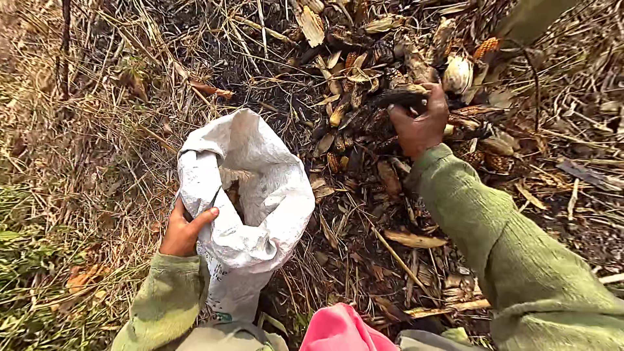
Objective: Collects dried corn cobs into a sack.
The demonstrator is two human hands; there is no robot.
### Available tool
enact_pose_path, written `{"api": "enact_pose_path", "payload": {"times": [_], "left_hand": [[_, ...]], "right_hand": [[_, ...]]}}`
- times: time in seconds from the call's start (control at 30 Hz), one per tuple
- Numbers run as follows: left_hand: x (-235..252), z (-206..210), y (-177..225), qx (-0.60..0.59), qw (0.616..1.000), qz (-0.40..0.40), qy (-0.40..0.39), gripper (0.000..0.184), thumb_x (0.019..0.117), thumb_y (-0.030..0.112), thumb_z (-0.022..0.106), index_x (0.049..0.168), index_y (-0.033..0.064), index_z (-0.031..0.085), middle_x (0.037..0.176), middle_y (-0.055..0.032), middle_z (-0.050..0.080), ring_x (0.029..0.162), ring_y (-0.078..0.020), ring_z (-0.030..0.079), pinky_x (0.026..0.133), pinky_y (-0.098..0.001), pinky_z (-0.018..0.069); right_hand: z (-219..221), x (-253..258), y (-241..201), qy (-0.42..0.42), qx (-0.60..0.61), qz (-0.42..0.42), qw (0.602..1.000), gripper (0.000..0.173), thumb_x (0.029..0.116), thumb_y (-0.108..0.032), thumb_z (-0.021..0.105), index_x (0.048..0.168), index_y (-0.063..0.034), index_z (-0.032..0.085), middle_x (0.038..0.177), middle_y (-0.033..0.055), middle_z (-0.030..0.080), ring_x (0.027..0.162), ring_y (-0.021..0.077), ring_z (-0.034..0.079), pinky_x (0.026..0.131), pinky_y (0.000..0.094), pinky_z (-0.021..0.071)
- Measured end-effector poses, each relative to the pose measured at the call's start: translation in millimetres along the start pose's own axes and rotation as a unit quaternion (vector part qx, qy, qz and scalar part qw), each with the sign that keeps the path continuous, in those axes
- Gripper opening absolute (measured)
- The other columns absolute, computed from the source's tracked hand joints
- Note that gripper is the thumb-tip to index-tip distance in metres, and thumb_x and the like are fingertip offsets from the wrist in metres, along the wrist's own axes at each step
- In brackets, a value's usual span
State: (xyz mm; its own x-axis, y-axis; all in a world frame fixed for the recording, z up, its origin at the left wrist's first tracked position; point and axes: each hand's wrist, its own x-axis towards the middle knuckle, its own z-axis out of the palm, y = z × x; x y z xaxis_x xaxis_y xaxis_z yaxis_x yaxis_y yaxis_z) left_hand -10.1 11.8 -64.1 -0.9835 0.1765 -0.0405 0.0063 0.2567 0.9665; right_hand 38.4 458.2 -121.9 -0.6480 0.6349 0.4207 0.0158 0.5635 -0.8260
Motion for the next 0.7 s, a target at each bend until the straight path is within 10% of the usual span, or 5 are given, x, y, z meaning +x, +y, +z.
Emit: {"api": "enact_pose_path", "payload": {"times": [0.17,0.33,0.4,0.53,0.7], "left_hand": [[0,17,15,-0.078,0.996,-0.007,0.051,0.038,0.0922,-0.002,0.050,0.130,0.0000,0.044,0.091,0.0050,0.068,0.077,0.0014,0.068,0.070,-0.0179,0.0599],[16,11,61,-0.123,0.989,0.031,0.076,0.023,0.1058,0.006,0.033,0.107,0.0100,0.056,0.081,0.0086,0.069,0.074,0.0023,0.068,0.069,-0.0171,0.0587],[27,-1,90,-0.150,0.987,0.022,0.047,0.032,0.1093,0.014,0.026,0.100,0.0145,0.057,0.080,0.0077,0.070,0.074,0.0000,0.069,0.069,-0.0198,0.0595],[31,18,95,-0.184,0.983,0.019,-0.009,0.036,0.1070,0.014,0.024,0.100,0.0166,0.059,0.081,0.0065,0.071,0.075,-0.0019,0.070,0.070,-0.0225,0.0606],[9,42,44,-0.172,0.985,-0.013,-0.033,0.027,0.0941,0.006,0.043,0.121,0.0071,0.046,0.085,0.0042,0.070,0.074,-0.0040,0.071,0.067,-0.0235,0.0623]], "right_hand": [[60,-52,-109,-0.176,0.377,0.049,0.908,0.047,0.0921,-0.011,0.061,0.135,0.0045,0.049,0.118,0.0103,0.066,0.102,0.0129,0.070,0.091,0.0340,0.0612],[131,-82,-128,-0.557,0.009,-0.068,0.828,0.061,0.1040,-0.041,0.060,0.152,-0.0042,0.048,0.151,0.0230,0.053,0.145,0.0398,0.044,0.121,0.0616,0.0253],[140,-72,-104,-0.601,-0.146,-0.042,0.785,0.061,0.1073,-0.050,0.047,0.136,0.0013,0.064,0.145,0.0291,0.056,0.143,0.0481,0.042,0.118,0.0681,0.0237],[130,-50,-55,-0.578,-0.172,-0.058,0.796,0.045,0.1075,-0.032,0.050,0.102,0.0071,0.071,0.108,0.0274,0.070,0.110,0.0430,0.066,0.093,0.0635,0.0483],[89,-14,-21,-0.323,-0.090,-0.036,0.941,0.023,0.0966,-0.002,0.060,0.116,0.0064,0.069,0.121,0.0273,0.067,0.115,0.0433,0.065,0.100,0.0589,0.0500]]}}
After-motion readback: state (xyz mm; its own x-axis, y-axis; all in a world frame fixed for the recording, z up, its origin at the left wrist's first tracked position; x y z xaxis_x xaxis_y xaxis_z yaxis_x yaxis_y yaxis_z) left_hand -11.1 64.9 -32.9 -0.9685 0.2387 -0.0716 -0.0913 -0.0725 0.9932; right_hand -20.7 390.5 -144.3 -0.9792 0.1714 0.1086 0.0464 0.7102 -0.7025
